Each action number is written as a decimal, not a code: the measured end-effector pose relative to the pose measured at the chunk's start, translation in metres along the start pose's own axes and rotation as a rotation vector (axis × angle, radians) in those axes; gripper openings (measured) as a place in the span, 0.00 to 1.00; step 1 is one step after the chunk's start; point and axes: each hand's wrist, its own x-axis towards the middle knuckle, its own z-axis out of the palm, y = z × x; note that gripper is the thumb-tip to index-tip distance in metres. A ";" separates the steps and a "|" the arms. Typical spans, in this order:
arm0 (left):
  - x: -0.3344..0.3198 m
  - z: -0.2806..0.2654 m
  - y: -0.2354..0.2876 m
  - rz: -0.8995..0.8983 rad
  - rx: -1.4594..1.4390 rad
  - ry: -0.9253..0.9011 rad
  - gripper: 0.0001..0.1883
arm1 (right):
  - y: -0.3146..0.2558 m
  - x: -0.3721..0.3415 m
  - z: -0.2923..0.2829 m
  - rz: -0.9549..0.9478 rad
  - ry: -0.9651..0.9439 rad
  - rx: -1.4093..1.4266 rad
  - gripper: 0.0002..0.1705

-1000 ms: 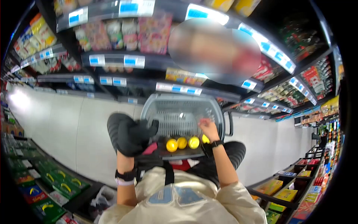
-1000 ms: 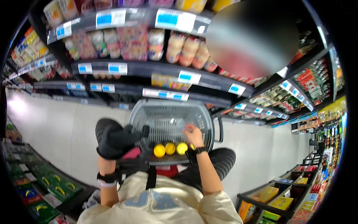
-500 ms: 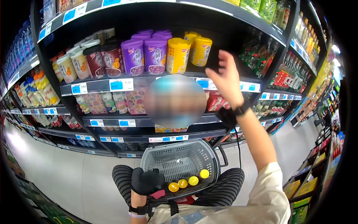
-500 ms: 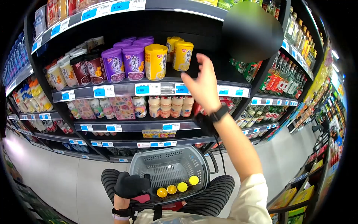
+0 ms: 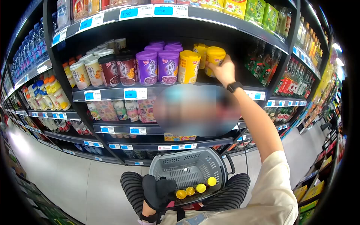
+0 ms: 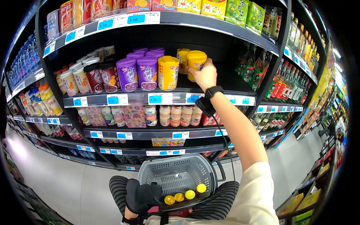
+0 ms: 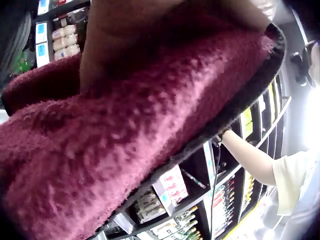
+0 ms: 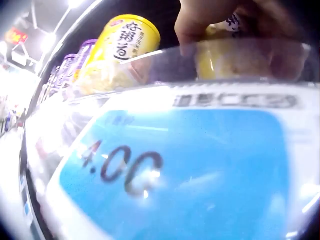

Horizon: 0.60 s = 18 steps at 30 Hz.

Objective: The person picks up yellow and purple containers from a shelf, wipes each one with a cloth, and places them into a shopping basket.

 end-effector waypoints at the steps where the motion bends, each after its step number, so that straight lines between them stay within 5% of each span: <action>1: -0.003 0.001 0.007 -0.170 -0.229 0.030 0.23 | -0.007 -0.007 -0.011 -0.081 0.031 0.053 0.36; 3: -0.011 0.007 0.022 -0.401 -0.584 0.101 0.23 | -0.024 -0.032 -0.038 -0.158 0.062 0.137 0.32; 6: -0.013 0.019 0.038 -0.516 -0.795 0.169 0.24 | -0.036 -0.082 -0.072 -0.192 -0.052 0.337 0.32; 9: -0.006 0.027 0.051 -0.537 -0.831 0.189 0.24 | -0.035 -0.143 -0.099 -0.150 -0.269 0.454 0.35; 13: 0.010 0.035 0.069 -0.510 -0.797 0.176 0.25 | -0.027 -0.236 -0.123 0.135 -0.509 0.661 0.38; 15: 0.020 0.039 0.078 -0.494 -0.787 0.164 0.25 | -0.018 -0.270 -0.126 -0.022 -0.458 0.521 0.40; 18: 0.032 0.047 0.089 -0.457 -0.754 0.147 0.25 | -0.021 -0.307 -0.134 0.015 -0.465 0.505 0.45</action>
